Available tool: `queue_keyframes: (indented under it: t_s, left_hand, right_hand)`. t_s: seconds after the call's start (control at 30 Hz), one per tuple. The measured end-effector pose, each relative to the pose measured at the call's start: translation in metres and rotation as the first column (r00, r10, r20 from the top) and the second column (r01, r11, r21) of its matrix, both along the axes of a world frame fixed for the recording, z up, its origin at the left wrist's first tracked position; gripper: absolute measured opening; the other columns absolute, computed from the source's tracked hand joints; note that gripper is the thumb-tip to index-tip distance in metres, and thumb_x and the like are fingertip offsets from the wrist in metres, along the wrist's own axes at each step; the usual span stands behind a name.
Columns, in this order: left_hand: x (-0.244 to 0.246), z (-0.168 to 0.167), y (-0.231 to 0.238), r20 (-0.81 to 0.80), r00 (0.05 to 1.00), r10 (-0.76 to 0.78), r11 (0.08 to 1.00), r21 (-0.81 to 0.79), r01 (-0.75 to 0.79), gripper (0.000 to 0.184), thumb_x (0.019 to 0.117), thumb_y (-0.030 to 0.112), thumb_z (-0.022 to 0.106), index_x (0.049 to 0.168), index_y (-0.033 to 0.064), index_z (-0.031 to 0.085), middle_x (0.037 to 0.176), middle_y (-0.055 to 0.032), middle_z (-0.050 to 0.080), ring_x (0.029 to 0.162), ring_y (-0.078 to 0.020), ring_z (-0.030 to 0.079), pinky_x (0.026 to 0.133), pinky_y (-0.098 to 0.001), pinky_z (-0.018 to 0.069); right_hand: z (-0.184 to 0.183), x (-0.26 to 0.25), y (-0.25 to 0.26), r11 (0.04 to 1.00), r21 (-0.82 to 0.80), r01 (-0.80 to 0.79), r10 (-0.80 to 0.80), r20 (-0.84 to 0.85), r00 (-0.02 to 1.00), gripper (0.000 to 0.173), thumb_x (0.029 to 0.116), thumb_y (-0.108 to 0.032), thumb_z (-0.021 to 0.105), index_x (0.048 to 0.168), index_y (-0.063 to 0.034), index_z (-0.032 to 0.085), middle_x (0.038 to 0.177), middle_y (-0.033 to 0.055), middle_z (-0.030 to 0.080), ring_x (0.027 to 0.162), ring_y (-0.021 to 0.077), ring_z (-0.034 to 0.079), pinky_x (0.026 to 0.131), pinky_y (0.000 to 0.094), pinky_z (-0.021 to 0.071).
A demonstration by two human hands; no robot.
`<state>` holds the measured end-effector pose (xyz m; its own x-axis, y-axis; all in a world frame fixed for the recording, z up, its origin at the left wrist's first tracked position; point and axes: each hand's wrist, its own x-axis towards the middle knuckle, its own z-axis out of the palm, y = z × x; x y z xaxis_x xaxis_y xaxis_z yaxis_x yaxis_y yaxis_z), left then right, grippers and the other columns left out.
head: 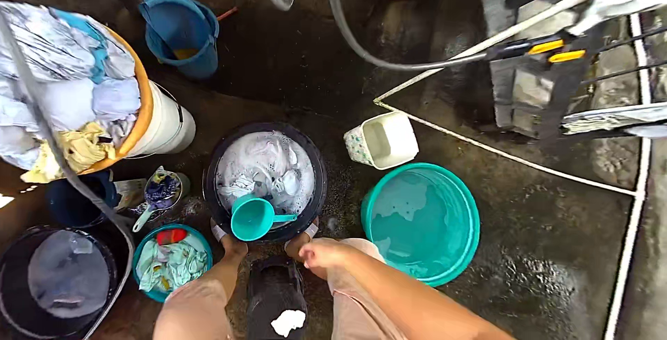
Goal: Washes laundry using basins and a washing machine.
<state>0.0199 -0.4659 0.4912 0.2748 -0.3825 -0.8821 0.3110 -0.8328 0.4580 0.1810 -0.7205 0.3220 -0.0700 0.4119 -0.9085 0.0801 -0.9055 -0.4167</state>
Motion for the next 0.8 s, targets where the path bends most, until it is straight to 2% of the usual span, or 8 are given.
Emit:
queue_keyframes:
  t_s: [0.13, 0.23, 0.3, 0.4, 0.5, 0.6, 0.67, 0.8]
  left_hand:
    - [0.033, -0.107, 0.019, 0.047, 0.972, 0.228, 0.966, -0.135, -0.22, 0.044, 0.0793, 0.005, 0.082, 0.118, -0.0099, 0.068, 0.12, -0.0308, 0.066, 0.105, -0.0413, 0.069, 0.086, -0.0554, 0.0565]
    - [0.058, -0.228, 0.077, 0.213, 0.954, 0.21, 0.974, 0.042, -0.224, 0.032, 0.1013, 0.023, 0.059, 0.129, 0.0119, 0.069, 0.13, -0.0158, 0.067, 0.119, -0.0329, 0.066, 0.101, -0.0543, 0.0533]
    - [0.102, -0.306, 0.109, 0.375, 0.912, 0.167, 0.95, 0.186, -0.251, 0.036, 0.1061, 0.016, 0.046, 0.137, 0.0137, 0.063, 0.139, -0.0144, 0.062, 0.13, -0.0326, 0.059, 0.111, -0.0526, 0.047]
    - [0.145, -0.42, 0.132, 0.429, 0.895, 0.124, 0.971, 0.134, -0.199, 0.041, 0.0993, 0.007, 0.059, 0.138, 0.017, 0.063, 0.144, -0.0105, 0.059, 0.135, -0.0306, 0.056, 0.113, -0.0521, 0.0449]
    - [0.158, -0.493, 0.137, 0.422, 0.899, 0.115, 0.985, 0.068, -0.158, 0.042, 0.094, 0.012, 0.072, 0.135, 0.0159, 0.065, 0.142, -0.0114, 0.06, 0.132, -0.0308, 0.057, 0.112, -0.0536, 0.0451]
    - [0.172, -0.509, 0.134, 0.35, 0.936, 0.034, 0.987, 0.134, -0.086, 0.046, 0.0994, 0.016, 0.066, 0.144, 0.0066, 0.057, 0.145, -0.0202, 0.057, 0.137, -0.0373, 0.052, 0.116, -0.0559, 0.0386]
    - [0.186, -0.497, 0.131, 0.336, 0.939, 0.073, 0.986, 0.119, -0.119, 0.031, 0.1032, 0.017, 0.058, 0.128, 0.0009, 0.068, 0.128, -0.023, 0.067, 0.123, -0.0397, 0.063, 0.107, -0.0599, 0.046]
    - [0.222, -0.398, 0.102, 0.2, 0.94, 0.275, 0.933, 0.179, -0.311, 0.025, 0.1043, 0.015, 0.059, 0.119, -0.0033, 0.067, 0.116, -0.0232, 0.068, 0.111, -0.0356, 0.064, 0.1, -0.0552, 0.0483]
  right_hand:
    - [-0.148, 0.0, 0.036, 0.986, -0.163, 0.044, -0.008, 0.214, 0.977, 0.059, 0.0948, -0.035, 0.067, 0.15, -0.0179, 0.053, 0.155, 0.0186, 0.046, 0.14, 0.0396, 0.048, 0.112, 0.0612, 0.0418]
    - [-0.232, -0.006, 0.06, 0.987, -0.158, -0.038, 0.084, 0.294, 0.952, 0.073, 0.0864, -0.032, 0.075, 0.152, -0.0145, 0.049, 0.157, 0.0197, 0.042, 0.143, 0.0432, 0.042, 0.11, 0.0656, 0.0414]
    - [-0.273, -0.006, 0.069, 0.981, -0.139, -0.135, 0.168, 0.259, 0.951, 0.07, 0.0843, -0.039, 0.078, 0.143, -0.008, 0.057, 0.153, 0.023, 0.046, 0.141, 0.0454, 0.043, 0.109, 0.0692, 0.0396]
    - [-0.305, 0.014, 0.078, 0.947, -0.06, -0.316, 0.32, 0.075, 0.945, 0.057, 0.0911, -0.046, 0.074, 0.124, 0.0014, 0.067, 0.129, 0.0305, 0.063, 0.122, 0.0498, 0.06, 0.1, 0.0738, 0.0448]
    - [-0.283, 0.059, 0.104, 0.932, -0.031, -0.36, 0.356, -0.092, 0.93, 0.044, 0.0978, -0.036, 0.069, 0.12, 0.0017, 0.069, 0.107, 0.0257, 0.071, 0.097, 0.0423, 0.07, 0.089, 0.0672, 0.0518]
    - [-0.224, 0.104, 0.119, 0.88, 0.026, -0.473, 0.471, 0.059, 0.88, 0.031, 0.1027, -0.026, 0.063, 0.118, -0.0002, 0.07, 0.099, 0.0222, 0.071, 0.087, 0.0371, 0.069, 0.082, 0.0602, 0.0537]
    - [-0.179, 0.129, 0.11, 0.822, 0.03, -0.569, 0.515, 0.386, 0.765, 0.022, 0.1006, -0.022, 0.064, 0.112, -0.0055, 0.073, 0.102, 0.019, 0.072, 0.096, 0.0395, 0.069, 0.085, 0.0643, 0.0522]
    - [-0.117, 0.153, 0.061, 0.843, -0.061, -0.534, 0.373, 0.781, 0.501, 0.027, 0.1033, -0.018, 0.058, 0.129, -0.0115, 0.064, 0.112, 0.0167, 0.069, 0.104, 0.0382, 0.068, 0.09, 0.0598, 0.0528]
